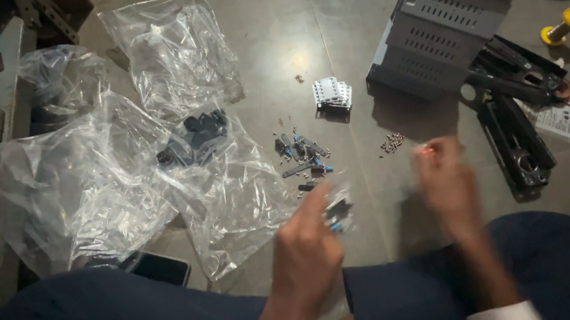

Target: The person sits on the floor and assembles small electrical components by hand. They pick up black plastic parts, metal brackets, and screws, then use a red-handled screwdriver to fasten the pieces together. The person repeatedly handles the components, aligns them, and secures them with screws.

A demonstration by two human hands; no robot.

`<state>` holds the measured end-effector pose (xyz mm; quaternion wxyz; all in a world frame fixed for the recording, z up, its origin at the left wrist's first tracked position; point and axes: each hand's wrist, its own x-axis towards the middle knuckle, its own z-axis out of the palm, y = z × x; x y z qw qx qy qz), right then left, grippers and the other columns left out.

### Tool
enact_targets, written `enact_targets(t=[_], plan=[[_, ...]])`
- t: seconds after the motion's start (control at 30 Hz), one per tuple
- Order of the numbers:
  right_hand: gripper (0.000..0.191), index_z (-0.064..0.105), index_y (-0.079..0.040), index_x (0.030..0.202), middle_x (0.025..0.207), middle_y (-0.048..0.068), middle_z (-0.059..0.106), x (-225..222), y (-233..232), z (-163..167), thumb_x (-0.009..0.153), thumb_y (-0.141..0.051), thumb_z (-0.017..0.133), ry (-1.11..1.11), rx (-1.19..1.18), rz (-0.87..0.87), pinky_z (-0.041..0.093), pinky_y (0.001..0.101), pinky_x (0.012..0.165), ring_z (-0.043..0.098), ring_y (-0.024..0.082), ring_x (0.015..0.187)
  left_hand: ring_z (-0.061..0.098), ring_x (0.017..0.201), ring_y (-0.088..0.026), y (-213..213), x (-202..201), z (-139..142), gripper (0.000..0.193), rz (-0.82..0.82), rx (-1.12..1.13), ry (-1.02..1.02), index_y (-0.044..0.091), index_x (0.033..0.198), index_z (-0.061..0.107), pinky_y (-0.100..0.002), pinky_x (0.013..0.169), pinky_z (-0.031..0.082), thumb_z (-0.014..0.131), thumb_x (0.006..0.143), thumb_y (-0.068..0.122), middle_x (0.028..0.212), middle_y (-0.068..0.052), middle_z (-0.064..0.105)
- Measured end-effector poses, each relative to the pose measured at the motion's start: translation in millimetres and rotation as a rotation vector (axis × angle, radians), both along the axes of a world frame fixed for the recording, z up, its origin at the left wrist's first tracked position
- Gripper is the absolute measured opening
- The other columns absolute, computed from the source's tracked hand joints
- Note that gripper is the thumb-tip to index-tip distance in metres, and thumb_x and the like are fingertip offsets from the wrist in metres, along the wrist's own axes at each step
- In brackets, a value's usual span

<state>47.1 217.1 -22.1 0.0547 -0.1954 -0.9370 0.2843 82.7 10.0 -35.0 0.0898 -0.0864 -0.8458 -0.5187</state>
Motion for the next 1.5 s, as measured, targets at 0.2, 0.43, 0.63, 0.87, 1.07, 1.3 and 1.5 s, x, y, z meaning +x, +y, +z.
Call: enact_targets(t=[0.2, 0.43, 0.63, 0.87, 1.07, 1.3, 1.5], plan=[[0.031, 0.056, -0.004, 0.116, 0.088, 0.006, 0.07, 11.6, 36.0, -47.2, 0.092, -0.021, 0.066, 0.08, -0.536, 0.025, 0.053, 0.0309, 0.065, 0.068, 0.017, 0.076, 0.072, 0.065, -0.036, -9.3, -14.8, -4.5, 0.019, 0.097, 0.146, -0.343, 0.006, 0.106, 0.068, -0.046, 0.06, 0.052, 0.053, 0.1, 0.016, 0.074, -0.021, 0.069], [0.026, 0.068, -0.012, 0.113, 0.086, -0.003, 0.062, 19.1, -22.6, -55.7, 0.089, -0.019, 0.072, -0.084, -0.889, 0.282, 0.049, 0.0216, 0.067, 0.057, 0.003, 0.075, 0.075, 0.071, -0.03, 0.7, -25.3, -7.4, 0.023, 0.022, 0.213, -0.255, 0.004, 0.101, 0.069, -0.041, 0.061, 0.054, 0.056, 0.101, 0.023, 0.079, -0.018, 0.072], [0.019, 0.067, -0.004, 0.085, 0.072, 0.0, 0.052, 24.7, -38.5, -29.9, 0.091, -0.019, 0.078, -0.116, -0.692, 0.319, 0.037, 0.0254, 0.057, 0.043, 0.007, 0.064, 0.075, 0.073, -0.026, 4.0, -26.9, -15.6, 0.028, 0.094, 0.108, -0.291, 0.001, 0.096, 0.071, -0.037, 0.062, 0.057, 0.056, 0.102, 0.024, 0.084, -0.015, 0.072], [0.023, 0.06, -0.003, 0.079, 0.073, 0.005, 0.055, 47.2, -78.1, -6.9, 0.087, -0.015, 0.078, 0.105, -0.441, 0.355, 0.043, 0.0269, 0.054, 0.052, 0.012, 0.061, 0.077, 0.076, -0.016, 4.7, -36.8, -26.4, 0.028, 0.288, 0.424, -0.43, 0.003, 0.1, 0.071, -0.031, 0.064, 0.061, 0.052, 0.1, 0.023, 0.084, -0.008, 0.078], [0.018, 0.06, -0.004, 0.083, 0.079, 0.004, 0.059, 59.4, -85.8, 5.1, 0.085, -0.011, 0.077, 0.214, -0.389, 0.41, 0.049, 0.024, 0.055, 0.061, 0.011, 0.066, 0.067, 0.054, -0.024, -10.2, -45.6, -29.5, 0.03, 0.382, 0.8, -0.628, -0.002, 0.101, 0.061, -0.038, 0.05, 0.054, 0.045, 0.103, 0.023, 0.08, -0.016, 0.072], [0.012, 0.064, -0.005, 0.089, 0.077, 0.0, 0.06, 54.4, -64.1, -19.2, 0.093, -0.013, 0.072, 0.122, -0.72, 0.213, 0.039, 0.0235, 0.056, 0.047, 0.007, 0.065, 0.07, 0.062, -0.024, -17.4, -50.5, -35.6, 0.043, 0.273, 0.944, -0.66, -0.005, 0.11, 0.059, -0.037, 0.059, 0.059, 0.043, 0.104, 0.035, 0.078, -0.015, 0.072], [0.024, 0.069, -0.002, 0.095, 0.071, 0.003, 0.061, 37.8, -22.0, -60.3, 0.092, -0.027, 0.071, -0.196, -0.724, -0.011, 0.039, 0.0275, 0.053, 0.049, 0.01, 0.06, 0.073, 0.078, -0.017, -6.2, -36.6, -61.7, 0.044, -0.022, 0.793, -0.967, -0.002, 0.119, 0.062, -0.033, 0.068, 0.064, 0.068, 0.091, 0.03, 0.098, -0.01, 0.07]])
